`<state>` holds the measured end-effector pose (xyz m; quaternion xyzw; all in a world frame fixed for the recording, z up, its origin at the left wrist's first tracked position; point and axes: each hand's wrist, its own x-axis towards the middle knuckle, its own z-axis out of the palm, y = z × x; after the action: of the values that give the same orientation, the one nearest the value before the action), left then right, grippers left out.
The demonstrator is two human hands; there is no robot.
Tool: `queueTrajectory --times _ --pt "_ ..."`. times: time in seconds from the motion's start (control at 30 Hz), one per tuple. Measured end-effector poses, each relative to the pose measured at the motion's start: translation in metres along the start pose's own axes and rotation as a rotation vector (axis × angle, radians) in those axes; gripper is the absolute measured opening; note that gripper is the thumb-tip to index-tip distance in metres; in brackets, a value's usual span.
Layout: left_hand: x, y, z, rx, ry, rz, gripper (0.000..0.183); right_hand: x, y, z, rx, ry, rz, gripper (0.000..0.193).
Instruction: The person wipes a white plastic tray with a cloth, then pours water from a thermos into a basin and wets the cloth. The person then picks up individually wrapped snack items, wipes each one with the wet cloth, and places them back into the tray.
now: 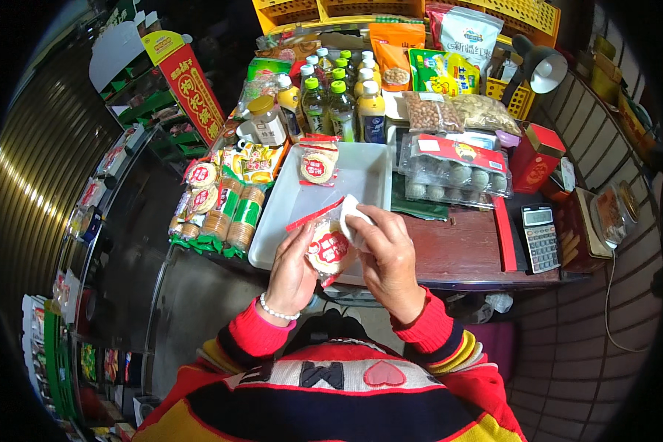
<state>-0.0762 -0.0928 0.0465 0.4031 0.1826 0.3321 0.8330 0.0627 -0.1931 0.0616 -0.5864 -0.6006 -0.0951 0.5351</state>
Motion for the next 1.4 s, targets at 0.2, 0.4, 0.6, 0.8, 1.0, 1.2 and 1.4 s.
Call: queueTrajectory --times 0.2,0.4,0.6,0.8,1.0,1.2,1.4 --pt "0.001 -0.002 0.006 -0.095 -0.012 0.053 0.044 -0.005 -0.014 0.013 -0.042 0.031 -0.141 0.044" --pt "0.001 0.003 -0.003 -0.218 -0.03 -0.029 0.05 -0.025 -0.015 0.032 -0.142 -0.087 -0.308 0.039" --pt "0.006 0.01 -0.023 -0.227 0.043 -0.002 0.051 -0.031 -0.009 0.016 -0.035 -0.154 -0.167 0.044" --pt "0.001 0.009 -0.02 -0.219 0.011 -0.024 0.054 -0.019 -0.009 0.014 0.043 -0.072 -0.007 0.046" --pt "0.001 0.017 -0.022 -0.192 0.058 0.04 0.052 -0.028 -0.002 0.011 -0.001 -0.135 0.026 0.05" --pt "-0.003 0.012 -0.003 -0.049 0.068 0.105 0.046 -0.021 -0.015 0.02 -0.077 -0.076 -0.162 0.05" --pt "-0.001 0.01 -0.006 -0.077 0.055 0.122 0.045 -0.026 -0.011 0.016 -0.131 -0.216 -0.113 0.051"
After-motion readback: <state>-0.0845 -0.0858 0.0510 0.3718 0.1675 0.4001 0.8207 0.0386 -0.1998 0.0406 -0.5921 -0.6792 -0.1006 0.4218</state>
